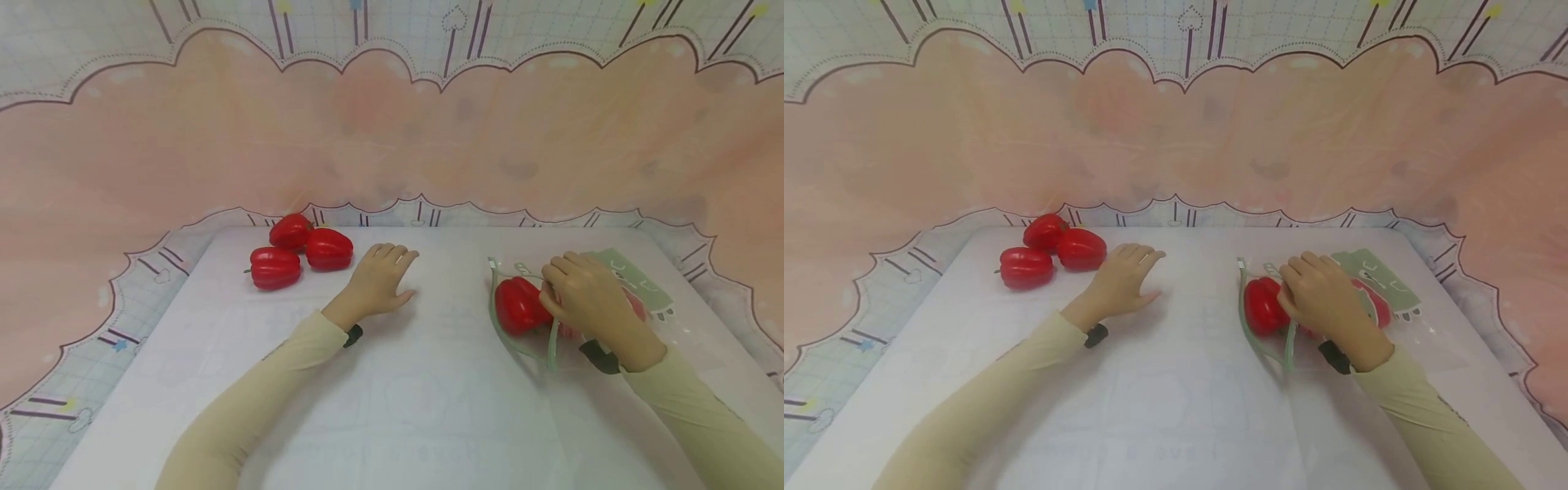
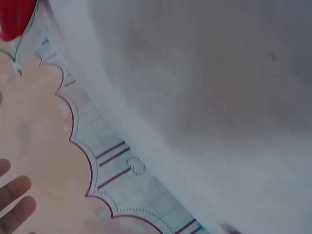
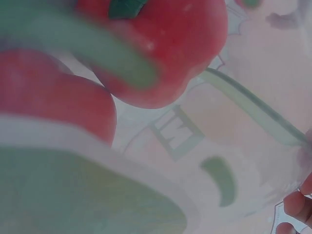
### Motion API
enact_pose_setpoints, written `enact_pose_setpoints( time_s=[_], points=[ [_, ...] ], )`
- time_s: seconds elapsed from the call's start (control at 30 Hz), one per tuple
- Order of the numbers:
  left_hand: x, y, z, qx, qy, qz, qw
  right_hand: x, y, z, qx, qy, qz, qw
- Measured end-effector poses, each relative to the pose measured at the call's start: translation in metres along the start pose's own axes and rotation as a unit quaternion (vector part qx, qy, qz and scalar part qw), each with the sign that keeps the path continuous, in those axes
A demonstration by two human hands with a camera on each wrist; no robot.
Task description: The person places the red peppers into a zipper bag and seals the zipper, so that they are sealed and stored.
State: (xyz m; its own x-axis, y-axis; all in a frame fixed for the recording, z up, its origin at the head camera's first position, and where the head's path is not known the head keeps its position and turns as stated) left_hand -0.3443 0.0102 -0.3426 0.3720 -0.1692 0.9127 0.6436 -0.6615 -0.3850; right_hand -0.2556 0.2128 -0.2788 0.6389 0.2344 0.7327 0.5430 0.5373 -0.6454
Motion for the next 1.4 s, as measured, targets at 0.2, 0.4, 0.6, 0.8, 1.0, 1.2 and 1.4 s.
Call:
enact_pose_setpoints(
  time_s=[0.2, 0.4, 0.6, 0.8, 1.0, 1.2, 1.4],
  points=[
    [0.004, 0.005, -0.022, 0.03, -0.002, -0.018, 0.9994, 0.001, 0.0, -0.001, 0.009, 0.001, 0.009, 1.0],
    [0.005, 0.011, -0.039, 0.048, 0.007, -0.018, 0.9986, 0.001, -0.001, -0.001, 0.004, 0.005, 0.009, 1.0],
    [0.008, 0.016, -0.056, 0.063, -0.002, 0.006, 0.998, 0.0, 0.0, 0.001, -0.002, 0.005, 0.002, 1.0],
    [0.011, 0.026, -0.078, 0.095, -0.009, 0.032, 0.9949, -0.001, 0.0, 0.001, -0.004, 0.0, 0.001, 1.0],
    [0.013, 0.035, -0.094, 0.119, -0.016, 0.068, 0.9905, 0.0, 0.0, 0.0, 0.001, -0.002, 0.007, 1.0],
    [0.015, 0.042, -0.106, 0.136, -0.034, 0.089, 0.9861, -0.002, 0.0, -0.001, -0.002, 0.004, -0.004, 1.0],
    [0.013, 0.044, -0.114, 0.148, -0.033, 0.083, 0.9849, -0.002, -0.001, -0.001, -0.01, 0.014, -0.018, 1.0]
  ],
)
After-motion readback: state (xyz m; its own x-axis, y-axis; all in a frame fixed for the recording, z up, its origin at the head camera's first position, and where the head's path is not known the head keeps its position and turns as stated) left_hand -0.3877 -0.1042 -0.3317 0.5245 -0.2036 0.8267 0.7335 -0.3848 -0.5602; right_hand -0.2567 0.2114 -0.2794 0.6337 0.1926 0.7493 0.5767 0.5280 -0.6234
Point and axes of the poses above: each hand's wrist, its own y-axis away from the middle knuckle, its own x-axis out of the back of the hand, z = x × y, the point moved 10 cm from there along -y, towards the middle knuckle, and after that the axes turned 4 degrees about z, right-handed, at the moved point
